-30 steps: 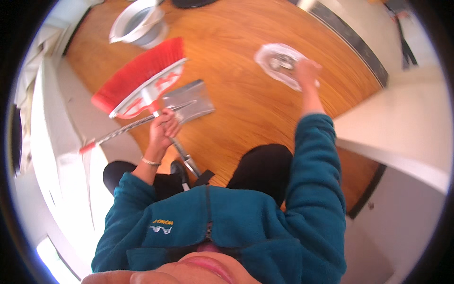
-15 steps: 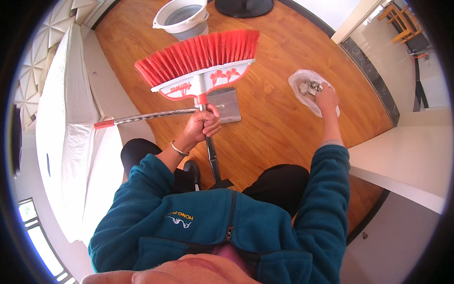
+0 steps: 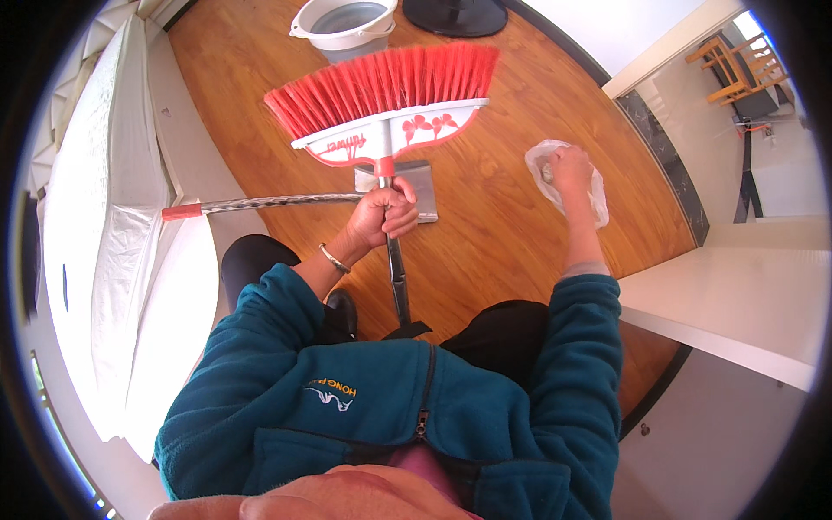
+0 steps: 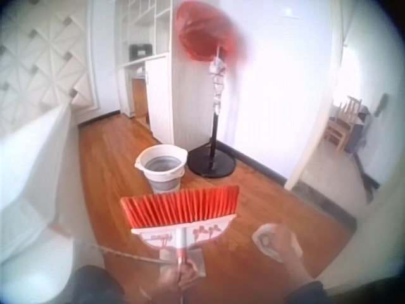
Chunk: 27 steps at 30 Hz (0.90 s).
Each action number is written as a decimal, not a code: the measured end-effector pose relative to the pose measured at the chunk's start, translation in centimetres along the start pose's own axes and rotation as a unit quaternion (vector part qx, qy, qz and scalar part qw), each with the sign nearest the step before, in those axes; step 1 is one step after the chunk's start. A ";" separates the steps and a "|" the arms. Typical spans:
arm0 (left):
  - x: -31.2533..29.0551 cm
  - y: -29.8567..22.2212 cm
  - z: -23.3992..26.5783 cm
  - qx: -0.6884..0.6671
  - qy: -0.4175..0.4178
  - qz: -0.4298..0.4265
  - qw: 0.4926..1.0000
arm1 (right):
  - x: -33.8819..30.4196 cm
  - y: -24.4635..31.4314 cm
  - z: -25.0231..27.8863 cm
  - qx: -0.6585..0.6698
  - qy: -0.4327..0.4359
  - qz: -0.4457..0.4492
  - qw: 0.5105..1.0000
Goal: The person sweeps a wooden floor with a red broom and collects debris into a dustpan. They then transfer the collected debris into a plastic bag and continue sweeping different areas of the room.
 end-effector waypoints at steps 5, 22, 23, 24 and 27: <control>0.4 0.1 0.2 -0.005 0.023 -0.003 1.000 | -1.8 0.0 -2.0 0.000 -0.032 -0.033 0.999; 0.1 -0.8 0.4 0.029 0.038 0.031 0.998 | -0.6 4.3 6.0 0.617 -0.207 0.005 0.759; 0.0 -0.8 0.4 0.032 0.033 0.037 0.998 | -0.7 5.4 7.2 0.647 -0.204 0.025 0.734; 0.0 -0.8 0.4 0.031 0.031 0.038 0.998 | -0.8 6.5 8.5 0.679 -0.200 0.061 0.704; -0.1 -1.1 0.5 0.037 0.033 0.046 0.998 | 0.1 8.6 12.1 0.638 -0.226 0.100 0.729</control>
Point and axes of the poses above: each hand's wrist, its own x-axis towards the middle knuckle, its own z-axis out of the back of the hand, y = z × x, the point moved 3 cm from there along x, towards the middle knuckle, and after that the axes turned 4 degrees about z, right-handed, at the moved point
